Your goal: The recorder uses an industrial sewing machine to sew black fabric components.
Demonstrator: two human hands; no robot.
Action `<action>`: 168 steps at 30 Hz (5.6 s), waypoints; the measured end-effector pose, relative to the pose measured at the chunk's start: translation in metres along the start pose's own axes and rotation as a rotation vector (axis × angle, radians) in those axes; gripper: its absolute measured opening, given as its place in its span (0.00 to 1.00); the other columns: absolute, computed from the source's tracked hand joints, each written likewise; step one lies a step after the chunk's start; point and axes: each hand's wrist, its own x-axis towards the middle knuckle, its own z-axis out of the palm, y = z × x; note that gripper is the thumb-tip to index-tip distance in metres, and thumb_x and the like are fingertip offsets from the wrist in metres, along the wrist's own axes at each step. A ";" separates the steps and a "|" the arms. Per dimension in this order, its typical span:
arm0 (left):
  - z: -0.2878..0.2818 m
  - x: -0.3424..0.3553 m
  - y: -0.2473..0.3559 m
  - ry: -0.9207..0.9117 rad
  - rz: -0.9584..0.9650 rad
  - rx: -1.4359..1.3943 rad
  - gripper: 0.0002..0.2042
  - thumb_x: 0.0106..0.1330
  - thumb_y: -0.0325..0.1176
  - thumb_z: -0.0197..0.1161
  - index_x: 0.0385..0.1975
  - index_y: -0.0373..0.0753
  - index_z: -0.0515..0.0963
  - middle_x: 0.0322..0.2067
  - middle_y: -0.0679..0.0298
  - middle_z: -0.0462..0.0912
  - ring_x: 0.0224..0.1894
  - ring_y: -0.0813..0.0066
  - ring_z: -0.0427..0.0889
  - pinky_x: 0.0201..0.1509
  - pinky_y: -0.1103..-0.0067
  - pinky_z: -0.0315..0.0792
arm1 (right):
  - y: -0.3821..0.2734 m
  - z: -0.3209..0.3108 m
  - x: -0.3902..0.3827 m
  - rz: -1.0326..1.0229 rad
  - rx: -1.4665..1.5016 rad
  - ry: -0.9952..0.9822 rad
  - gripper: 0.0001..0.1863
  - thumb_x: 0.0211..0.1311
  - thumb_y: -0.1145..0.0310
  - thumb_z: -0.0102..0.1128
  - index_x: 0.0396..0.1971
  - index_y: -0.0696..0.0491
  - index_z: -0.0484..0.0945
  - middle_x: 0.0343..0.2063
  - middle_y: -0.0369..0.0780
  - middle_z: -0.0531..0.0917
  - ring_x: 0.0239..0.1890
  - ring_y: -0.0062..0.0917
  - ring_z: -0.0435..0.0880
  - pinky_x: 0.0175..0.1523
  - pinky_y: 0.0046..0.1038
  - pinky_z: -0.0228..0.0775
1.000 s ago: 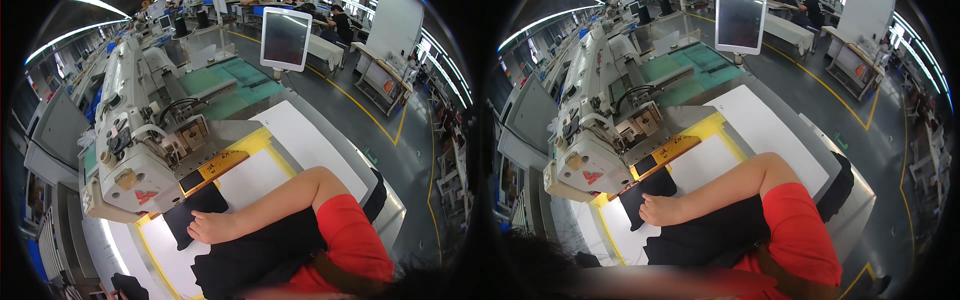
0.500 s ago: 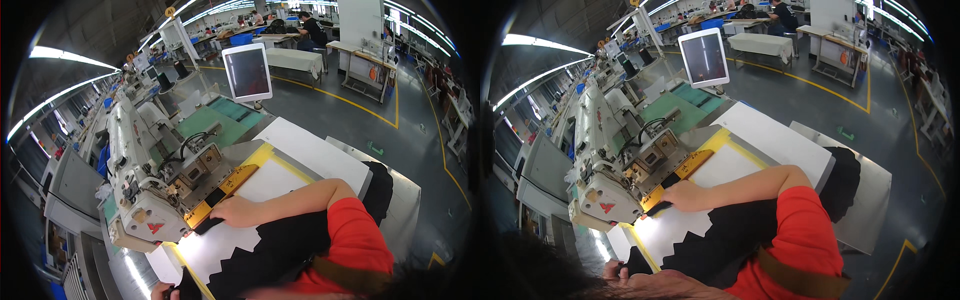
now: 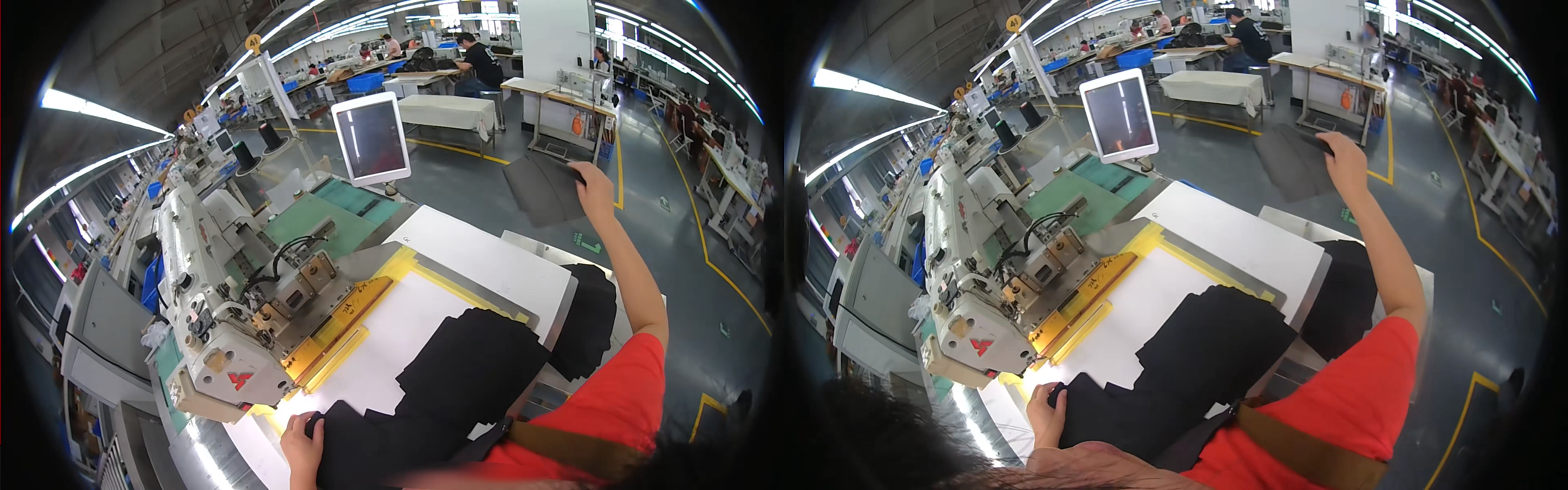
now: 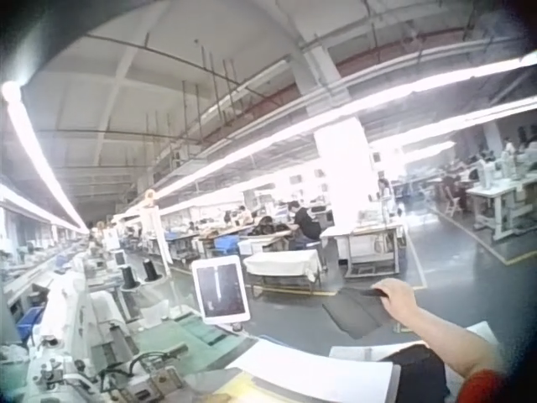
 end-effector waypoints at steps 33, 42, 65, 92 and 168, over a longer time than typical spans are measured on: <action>-0.018 -0.006 -0.033 0.050 -0.302 0.092 0.14 0.56 0.32 0.67 0.41 0.39 0.77 0.32 0.57 0.80 0.35 0.58 0.81 0.40 0.69 0.74 | -0.460 0.093 -0.162 -1.500 1.255 -0.291 0.16 0.59 0.70 0.53 0.47 0.54 0.76 0.49 0.41 0.78 0.54 0.34 0.76 0.57 0.37 0.70; -0.031 0.004 -0.045 0.333 -0.204 0.403 0.10 0.55 0.27 0.67 0.37 0.38 0.77 0.34 0.57 0.79 0.37 0.57 0.78 0.44 0.68 0.70 | -0.459 0.120 -0.140 -1.314 1.158 -0.509 0.12 0.60 0.70 0.51 0.42 0.55 0.78 0.49 0.39 0.81 0.52 0.31 0.80 0.57 0.33 0.71; 0.041 0.044 0.036 -0.199 0.090 0.260 0.34 0.58 0.52 0.65 0.60 0.36 0.68 0.60 0.48 0.70 0.62 0.52 0.71 0.66 0.64 0.63 | -0.358 0.113 -0.117 -0.888 0.820 -0.897 0.34 0.58 0.58 0.62 0.60 0.63 0.65 0.60 0.51 0.69 0.63 0.42 0.68 0.68 0.42 0.57; 0.036 0.040 0.032 -0.208 0.082 0.251 0.30 0.58 0.48 0.66 0.58 0.37 0.72 0.61 0.51 0.69 0.63 0.52 0.68 0.63 0.60 0.64 | -0.355 0.101 -0.125 -0.901 0.780 -0.870 0.34 0.61 0.51 0.59 0.58 0.64 0.68 0.63 0.52 0.66 0.66 0.42 0.64 0.70 0.42 0.52; -0.087 0.069 0.175 -0.243 -0.380 -0.833 0.30 0.55 0.27 0.72 0.58 0.29 0.68 0.50 0.56 0.78 0.51 0.70 0.77 0.58 0.76 0.69 | -0.296 -0.084 0.039 -0.256 1.384 -1.034 0.24 0.56 0.65 0.71 0.52 0.54 0.76 0.38 0.33 0.79 0.36 0.14 0.74 0.45 0.18 0.67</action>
